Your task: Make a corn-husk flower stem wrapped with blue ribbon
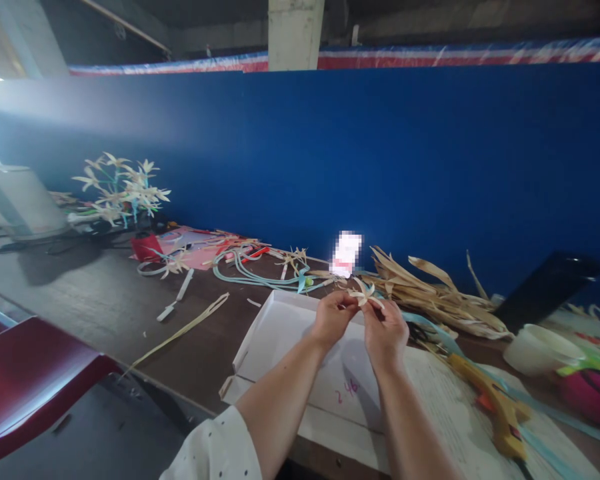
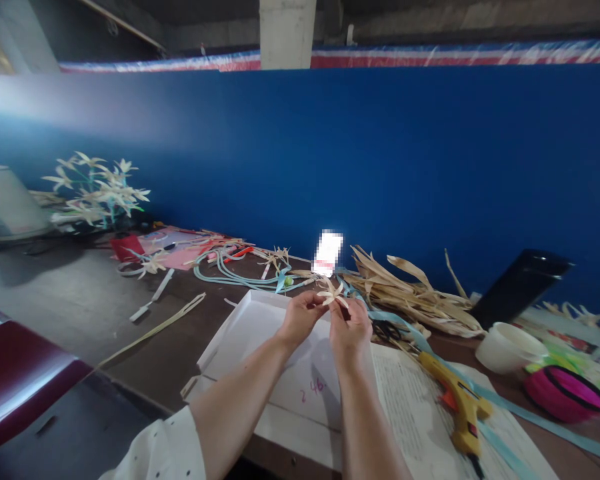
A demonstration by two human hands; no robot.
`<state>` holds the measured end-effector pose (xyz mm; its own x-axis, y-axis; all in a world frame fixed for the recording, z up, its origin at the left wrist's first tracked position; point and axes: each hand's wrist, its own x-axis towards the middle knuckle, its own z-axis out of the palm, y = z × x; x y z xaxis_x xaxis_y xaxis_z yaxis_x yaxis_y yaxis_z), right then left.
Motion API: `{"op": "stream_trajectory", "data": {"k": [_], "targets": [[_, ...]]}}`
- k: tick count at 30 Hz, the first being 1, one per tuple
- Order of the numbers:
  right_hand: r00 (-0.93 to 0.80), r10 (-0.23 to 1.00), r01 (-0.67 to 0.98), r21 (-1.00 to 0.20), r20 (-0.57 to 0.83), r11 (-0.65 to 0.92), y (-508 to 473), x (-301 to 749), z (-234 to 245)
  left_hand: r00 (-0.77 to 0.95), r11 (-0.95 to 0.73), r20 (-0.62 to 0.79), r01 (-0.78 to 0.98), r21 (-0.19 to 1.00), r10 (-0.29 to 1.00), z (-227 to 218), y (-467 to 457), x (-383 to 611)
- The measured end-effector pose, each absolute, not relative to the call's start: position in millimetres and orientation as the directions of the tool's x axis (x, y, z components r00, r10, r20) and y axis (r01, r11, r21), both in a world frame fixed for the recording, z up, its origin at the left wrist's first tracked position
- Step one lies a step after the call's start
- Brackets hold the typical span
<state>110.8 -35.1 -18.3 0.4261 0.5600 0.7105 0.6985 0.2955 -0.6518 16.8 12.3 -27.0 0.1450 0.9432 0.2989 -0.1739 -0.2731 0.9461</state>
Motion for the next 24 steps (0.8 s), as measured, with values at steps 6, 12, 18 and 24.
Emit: {"op": "stream_trajectory", "data": {"k": [6, 12, 18, 24], "targets": [[0.542, 0.627, 0.503, -0.813, 0.560, 0.292, -33.2, 105.6, -22.9, 0.156, -0.258, 0.295, -0.220, 0.941, 0.942, -27.2, 13.7, 13.7], [0.497, 0.595, 0.589, -0.749, 0.632, 0.304, -31.0, 109.6, -24.5, 0.167, -0.278, 0.316, -0.213, 0.936, 0.934, -27.0, 14.1, 14.4], [0.406, 0.560, 0.679, -0.648, 0.722, 0.345, -31.9, 113.5, -21.7, 0.181, -0.295, 0.316, -0.134, 0.946, 0.932, -23.3, 11.6, 11.8], [0.463, 0.609, 0.591, -0.736, 0.644, 0.330, -31.8, 112.3, -23.4, 0.235, -0.273, 0.305, -0.158, 0.949, 0.923, -25.6, 15.2, 9.9]]}}
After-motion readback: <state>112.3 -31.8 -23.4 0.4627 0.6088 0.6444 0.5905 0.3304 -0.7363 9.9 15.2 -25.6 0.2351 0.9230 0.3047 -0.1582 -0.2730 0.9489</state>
